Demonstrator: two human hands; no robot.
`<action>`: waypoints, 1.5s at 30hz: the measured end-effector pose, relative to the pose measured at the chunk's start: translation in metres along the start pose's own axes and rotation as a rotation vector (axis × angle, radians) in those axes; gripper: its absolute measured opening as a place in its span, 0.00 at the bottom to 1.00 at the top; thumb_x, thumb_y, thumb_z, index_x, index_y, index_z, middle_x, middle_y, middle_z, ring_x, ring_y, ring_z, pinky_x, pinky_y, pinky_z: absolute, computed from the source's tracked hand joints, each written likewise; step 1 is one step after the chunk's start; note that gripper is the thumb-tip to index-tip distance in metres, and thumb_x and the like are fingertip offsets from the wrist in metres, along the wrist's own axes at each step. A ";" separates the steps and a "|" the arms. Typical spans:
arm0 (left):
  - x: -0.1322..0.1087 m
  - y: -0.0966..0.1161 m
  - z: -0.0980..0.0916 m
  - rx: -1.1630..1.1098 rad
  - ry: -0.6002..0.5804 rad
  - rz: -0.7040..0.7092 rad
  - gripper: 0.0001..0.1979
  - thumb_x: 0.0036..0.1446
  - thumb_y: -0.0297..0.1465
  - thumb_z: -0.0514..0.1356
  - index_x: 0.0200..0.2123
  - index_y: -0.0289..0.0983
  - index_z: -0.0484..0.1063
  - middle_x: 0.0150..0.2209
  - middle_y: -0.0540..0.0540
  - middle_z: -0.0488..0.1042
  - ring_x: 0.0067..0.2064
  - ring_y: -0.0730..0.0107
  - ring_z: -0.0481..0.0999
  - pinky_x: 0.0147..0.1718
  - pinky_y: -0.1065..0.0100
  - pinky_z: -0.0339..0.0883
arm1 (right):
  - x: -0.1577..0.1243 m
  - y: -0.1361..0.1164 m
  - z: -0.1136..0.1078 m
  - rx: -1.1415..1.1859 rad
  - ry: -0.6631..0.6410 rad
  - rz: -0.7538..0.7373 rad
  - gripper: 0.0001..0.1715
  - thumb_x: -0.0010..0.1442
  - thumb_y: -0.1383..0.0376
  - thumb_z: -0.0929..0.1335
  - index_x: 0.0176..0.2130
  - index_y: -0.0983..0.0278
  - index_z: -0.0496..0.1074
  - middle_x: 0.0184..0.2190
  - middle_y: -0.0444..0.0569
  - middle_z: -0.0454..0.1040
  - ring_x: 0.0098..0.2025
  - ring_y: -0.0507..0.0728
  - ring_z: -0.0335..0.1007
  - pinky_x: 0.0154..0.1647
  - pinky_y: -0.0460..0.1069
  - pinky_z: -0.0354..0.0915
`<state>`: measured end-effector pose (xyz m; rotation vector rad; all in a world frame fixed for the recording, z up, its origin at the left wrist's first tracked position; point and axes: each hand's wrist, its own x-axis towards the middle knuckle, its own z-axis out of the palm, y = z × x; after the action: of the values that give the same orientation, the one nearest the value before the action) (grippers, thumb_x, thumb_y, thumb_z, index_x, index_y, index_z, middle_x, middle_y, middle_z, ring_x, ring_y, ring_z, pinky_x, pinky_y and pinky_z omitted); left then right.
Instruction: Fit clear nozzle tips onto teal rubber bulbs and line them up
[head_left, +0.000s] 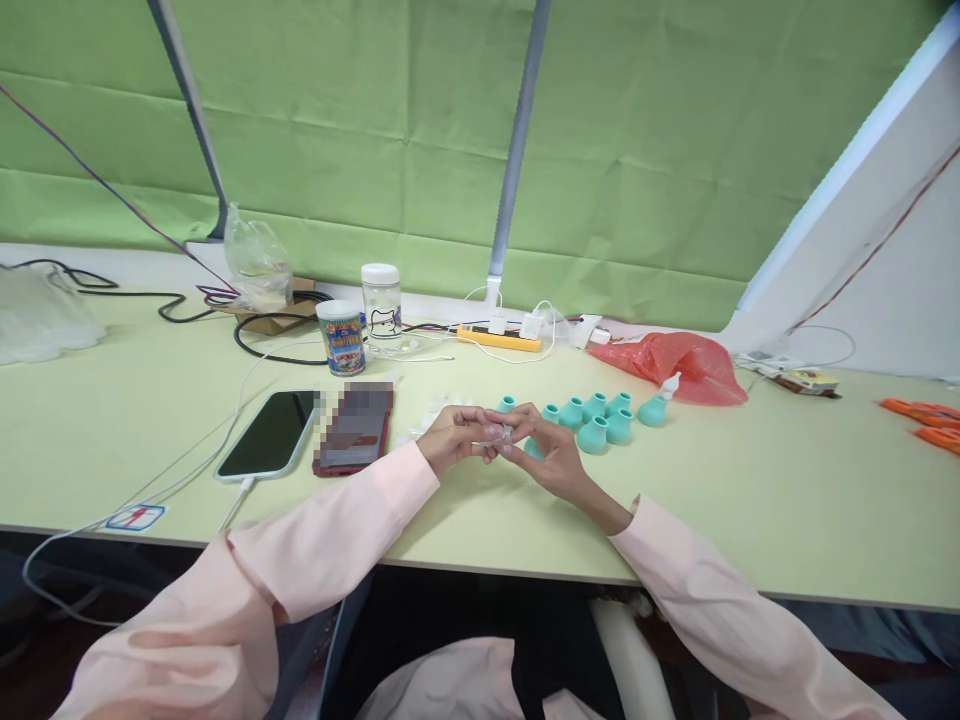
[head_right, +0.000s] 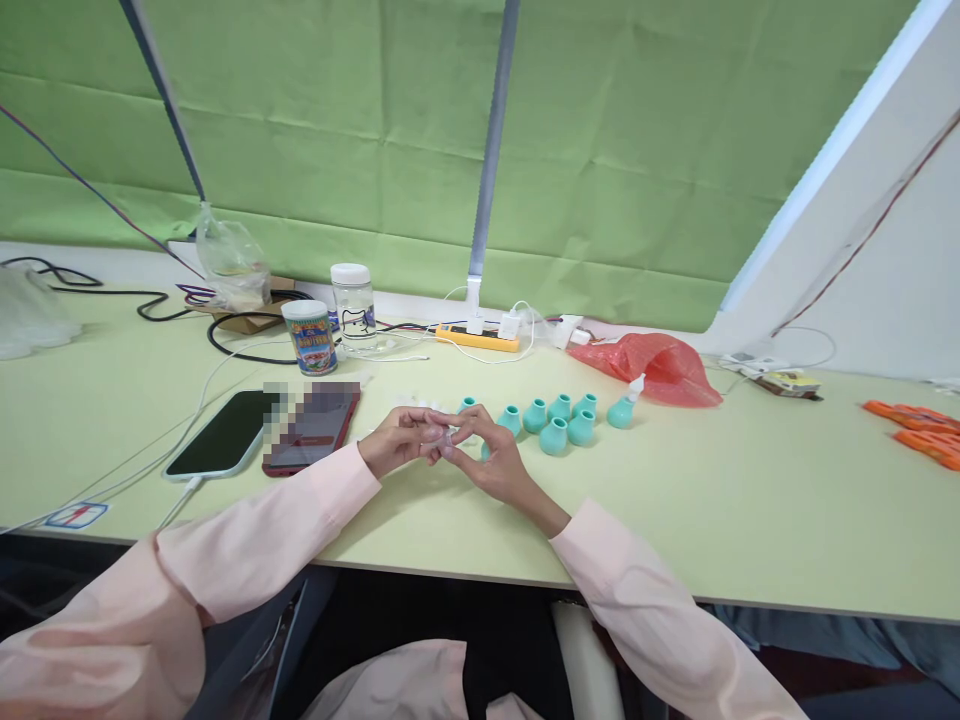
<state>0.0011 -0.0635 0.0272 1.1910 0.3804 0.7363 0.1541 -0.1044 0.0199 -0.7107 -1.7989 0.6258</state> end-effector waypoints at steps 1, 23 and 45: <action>0.000 0.000 0.000 0.004 0.003 0.005 0.11 0.38 0.28 0.62 0.29 0.30 0.71 0.21 0.46 0.69 0.22 0.76 0.66 0.20 0.72 0.58 | 0.000 0.000 0.000 -0.002 -0.003 -0.004 0.03 0.46 0.66 0.67 0.26 0.59 0.66 0.42 0.46 0.69 0.40 0.56 0.60 0.44 0.60 0.55; 0.001 -0.001 0.003 0.019 0.100 0.097 0.11 0.34 0.29 0.64 0.22 0.30 0.66 0.20 0.47 0.70 0.21 0.75 0.68 0.21 0.71 0.60 | 0.002 -0.004 -0.003 -0.147 0.134 -0.092 0.05 0.45 0.68 0.67 0.27 0.59 0.69 0.36 0.48 0.71 0.38 0.58 0.66 0.41 0.59 0.59; 0.000 0.000 0.000 0.037 0.115 0.004 0.13 0.41 0.27 0.60 0.34 0.32 0.66 0.30 0.43 0.71 0.29 0.73 0.70 0.33 0.62 0.64 | 0.010 -0.001 -0.051 -0.661 0.206 0.114 0.05 0.44 0.70 0.62 0.20 0.65 0.65 0.21 0.45 0.69 0.24 0.51 0.64 0.26 0.47 0.63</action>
<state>0.0011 -0.0631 0.0274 1.1879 0.4892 0.8064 0.1994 -0.0933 0.0424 -1.2750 -1.7769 0.0043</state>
